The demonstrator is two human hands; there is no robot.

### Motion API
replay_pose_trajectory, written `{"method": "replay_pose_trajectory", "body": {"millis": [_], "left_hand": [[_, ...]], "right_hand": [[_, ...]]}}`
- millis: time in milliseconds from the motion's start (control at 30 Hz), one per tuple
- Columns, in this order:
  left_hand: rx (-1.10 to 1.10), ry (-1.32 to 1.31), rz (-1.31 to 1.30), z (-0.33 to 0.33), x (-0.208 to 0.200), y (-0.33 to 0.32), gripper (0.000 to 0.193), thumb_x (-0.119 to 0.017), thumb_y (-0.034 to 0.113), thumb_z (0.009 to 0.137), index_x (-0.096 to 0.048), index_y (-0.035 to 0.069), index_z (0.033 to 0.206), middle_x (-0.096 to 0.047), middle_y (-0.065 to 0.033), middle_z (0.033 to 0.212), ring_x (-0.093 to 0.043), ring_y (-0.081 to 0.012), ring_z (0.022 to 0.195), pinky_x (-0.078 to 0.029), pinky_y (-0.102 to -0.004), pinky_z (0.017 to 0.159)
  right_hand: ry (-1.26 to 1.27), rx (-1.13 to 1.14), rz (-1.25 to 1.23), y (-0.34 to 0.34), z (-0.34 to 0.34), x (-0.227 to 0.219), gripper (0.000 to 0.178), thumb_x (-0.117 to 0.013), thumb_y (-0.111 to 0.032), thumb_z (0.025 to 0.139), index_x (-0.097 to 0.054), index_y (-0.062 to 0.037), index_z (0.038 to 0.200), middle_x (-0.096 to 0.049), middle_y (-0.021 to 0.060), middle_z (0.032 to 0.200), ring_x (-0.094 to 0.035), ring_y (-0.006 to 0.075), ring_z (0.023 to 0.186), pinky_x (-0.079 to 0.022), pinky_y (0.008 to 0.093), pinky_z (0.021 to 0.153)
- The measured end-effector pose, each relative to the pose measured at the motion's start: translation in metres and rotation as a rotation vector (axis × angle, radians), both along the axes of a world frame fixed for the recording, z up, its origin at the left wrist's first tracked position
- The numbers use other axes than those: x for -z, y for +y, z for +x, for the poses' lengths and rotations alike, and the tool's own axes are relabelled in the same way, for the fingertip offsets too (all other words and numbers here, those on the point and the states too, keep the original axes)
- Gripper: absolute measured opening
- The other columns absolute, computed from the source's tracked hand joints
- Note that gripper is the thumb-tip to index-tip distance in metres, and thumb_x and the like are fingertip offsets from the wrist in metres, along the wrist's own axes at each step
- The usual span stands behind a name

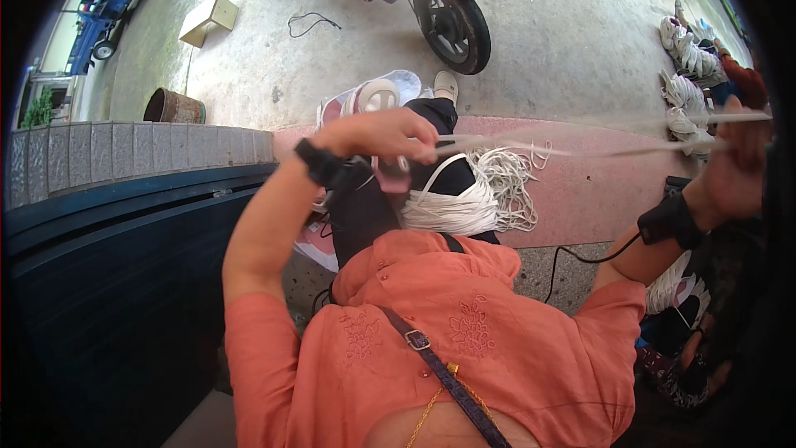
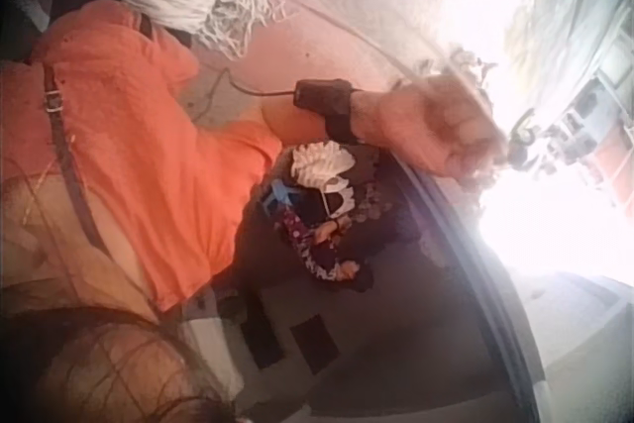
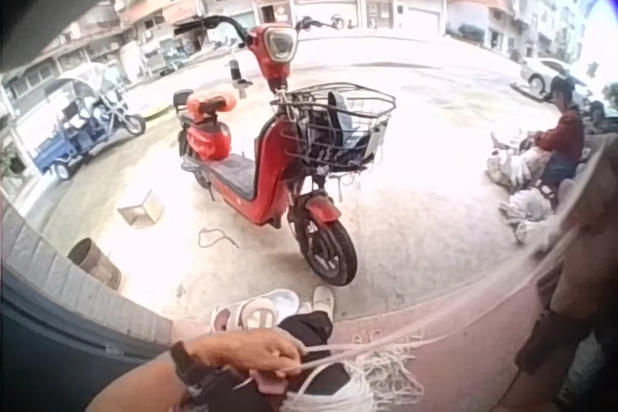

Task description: Insert laces into a white and pink shoe and tie them.

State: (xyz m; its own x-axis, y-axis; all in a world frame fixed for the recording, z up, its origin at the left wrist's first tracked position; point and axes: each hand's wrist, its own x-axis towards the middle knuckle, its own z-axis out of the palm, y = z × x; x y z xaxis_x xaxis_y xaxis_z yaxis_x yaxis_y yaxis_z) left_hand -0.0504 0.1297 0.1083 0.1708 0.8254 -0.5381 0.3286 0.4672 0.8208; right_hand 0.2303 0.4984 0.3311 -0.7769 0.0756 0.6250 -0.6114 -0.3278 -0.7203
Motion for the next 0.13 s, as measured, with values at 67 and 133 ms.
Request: {"method": "replay_pose_trajectory", "body": {"millis": [67,133], "left_hand": [[-0.366,-0.086,0.120,-0.025,-0.045,-0.034,0.028,-0.061,0.021,0.097,-0.071,0.000,0.113,-0.069,-0.0082,0.117,-0.063,-0.0114,0.096,-0.050,-0.0267,0.086],[-0.665,-0.055,0.179,-0.066,-0.035,-0.074,0.032,-0.059,0.024,0.101,-0.068,0.001,0.121,-0.069,-0.0085,0.119,-0.062,-0.0135,0.109,-0.047,-0.0305,0.097]], "right_hand": [[-0.117,0.141,-0.263,0.012,0.016,0.042,0.022,-0.049,-0.009,0.097,-0.042,-0.0133,0.076,-0.039,-0.0025,0.059,-0.039,0.0085,0.050,-0.036,0.0261,0.057],[-0.173,0.196,-0.395,0.022,0.020,0.059,0.022,-0.048,-0.006,0.096,-0.041,-0.0128,0.076,-0.034,-0.0047,0.058,-0.033,0.0071,0.050,-0.033,0.0265,0.060]]}}
